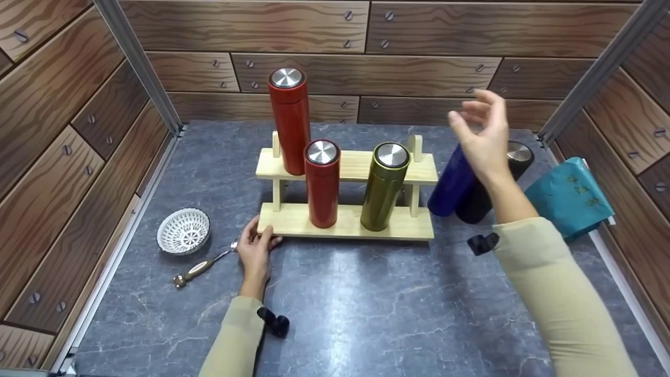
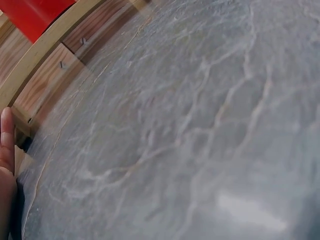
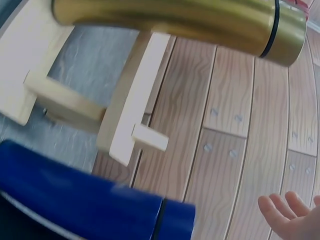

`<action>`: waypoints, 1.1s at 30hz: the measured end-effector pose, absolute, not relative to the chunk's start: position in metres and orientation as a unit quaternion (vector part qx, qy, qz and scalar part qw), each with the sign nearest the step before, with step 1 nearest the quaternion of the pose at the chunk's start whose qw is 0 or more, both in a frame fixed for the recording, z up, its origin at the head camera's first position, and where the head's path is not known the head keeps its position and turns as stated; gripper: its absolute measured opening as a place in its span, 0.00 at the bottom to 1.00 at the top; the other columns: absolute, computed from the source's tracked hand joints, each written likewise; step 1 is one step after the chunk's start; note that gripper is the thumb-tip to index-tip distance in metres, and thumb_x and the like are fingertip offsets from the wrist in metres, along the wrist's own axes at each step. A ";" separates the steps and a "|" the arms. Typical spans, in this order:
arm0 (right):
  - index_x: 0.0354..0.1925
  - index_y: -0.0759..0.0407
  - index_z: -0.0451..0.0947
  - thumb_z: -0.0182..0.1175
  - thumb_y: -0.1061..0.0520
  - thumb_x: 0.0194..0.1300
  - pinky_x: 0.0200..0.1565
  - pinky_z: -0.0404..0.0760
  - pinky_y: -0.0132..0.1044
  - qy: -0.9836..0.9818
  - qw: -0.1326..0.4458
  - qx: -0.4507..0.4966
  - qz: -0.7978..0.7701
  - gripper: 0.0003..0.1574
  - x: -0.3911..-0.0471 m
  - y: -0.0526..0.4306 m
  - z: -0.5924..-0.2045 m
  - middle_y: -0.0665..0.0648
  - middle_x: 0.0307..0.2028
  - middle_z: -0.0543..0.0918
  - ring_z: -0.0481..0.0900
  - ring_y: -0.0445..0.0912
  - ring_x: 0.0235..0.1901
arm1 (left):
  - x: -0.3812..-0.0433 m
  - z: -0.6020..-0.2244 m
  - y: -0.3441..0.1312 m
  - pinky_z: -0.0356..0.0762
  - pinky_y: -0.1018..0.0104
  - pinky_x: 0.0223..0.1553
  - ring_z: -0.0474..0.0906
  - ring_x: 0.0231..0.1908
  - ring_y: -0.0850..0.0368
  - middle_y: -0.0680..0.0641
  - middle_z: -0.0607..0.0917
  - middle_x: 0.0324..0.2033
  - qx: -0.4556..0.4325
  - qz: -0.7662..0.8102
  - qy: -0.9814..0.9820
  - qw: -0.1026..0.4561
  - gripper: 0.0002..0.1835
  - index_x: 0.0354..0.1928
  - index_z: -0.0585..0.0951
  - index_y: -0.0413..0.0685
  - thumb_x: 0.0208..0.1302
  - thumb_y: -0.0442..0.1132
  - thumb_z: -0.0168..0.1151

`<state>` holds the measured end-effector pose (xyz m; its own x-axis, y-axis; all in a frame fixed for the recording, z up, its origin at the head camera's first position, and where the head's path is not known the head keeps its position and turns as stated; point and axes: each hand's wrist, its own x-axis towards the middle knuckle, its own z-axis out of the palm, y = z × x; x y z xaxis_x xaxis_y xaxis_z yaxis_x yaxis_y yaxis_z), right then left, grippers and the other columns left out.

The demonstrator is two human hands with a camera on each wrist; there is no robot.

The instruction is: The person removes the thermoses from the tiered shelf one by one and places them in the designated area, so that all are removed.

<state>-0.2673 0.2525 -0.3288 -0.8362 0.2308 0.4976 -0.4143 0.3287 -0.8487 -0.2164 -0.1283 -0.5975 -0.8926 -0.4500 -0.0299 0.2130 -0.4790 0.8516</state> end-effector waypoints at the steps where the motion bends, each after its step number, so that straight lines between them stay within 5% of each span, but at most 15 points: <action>1: 0.58 0.59 0.65 0.63 0.61 0.57 0.47 0.78 0.34 -0.766 0.272 0.063 0.579 0.30 -0.268 0.249 -0.328 0.57 0.46 0.75 0.75 0.51 0.45 | -0.216 -0.598 -0.128 0.85 0.64 0.27 0.75 0.32 0.55 0.40 0.72 0.41 0.124 -0.851 -0.471 0.195 0.25 0.58 0.69 0.32 0.57 0.21 0.60; 17: 0.60 0.60 0.63 0.65 0.60 0.57 0.54 0.77 0.42 -0.759 0.191 0.120 0.611 0.34 -0.272 0.190 -0.306 0.61 0.53 0.73 0.73 0.53 0.51 | -0.216 -0.597 -0.127 0.85 0.64 0.27 0.75 0.33 0.55 0.40 0.71 0.43 0.118 -0.858 -0.461 0.195 0.26 0.59 0.68 0.31 0.57 0.21 0.59; 33: 0.61 0.57 0.61 0.66 0.53 0.57 0.54 0.76 0.38 -0.785 0.145 0.168 0.579 0.37 -0.271 0.119 -0.296 0.58 0.55 0.72 0.72 0.49 0.52 | -0.214 -0.596 -0.128 0.85 0.64 0.27 0.75 0.33 0.55 0.40 0.72 0.42 0.130 -0.852 -0.468 0.195 0.26 0.59 0.68 0.31 0.57 0.21 0.59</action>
<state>-0.2708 0.1192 -0.2959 -0.9018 -0.0957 0.4215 -0.4309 0.2739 -0.8598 -0.2143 -0.1281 -0.5962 -0.8905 -0.4534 -0.0387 0.2110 -0.4867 0.8477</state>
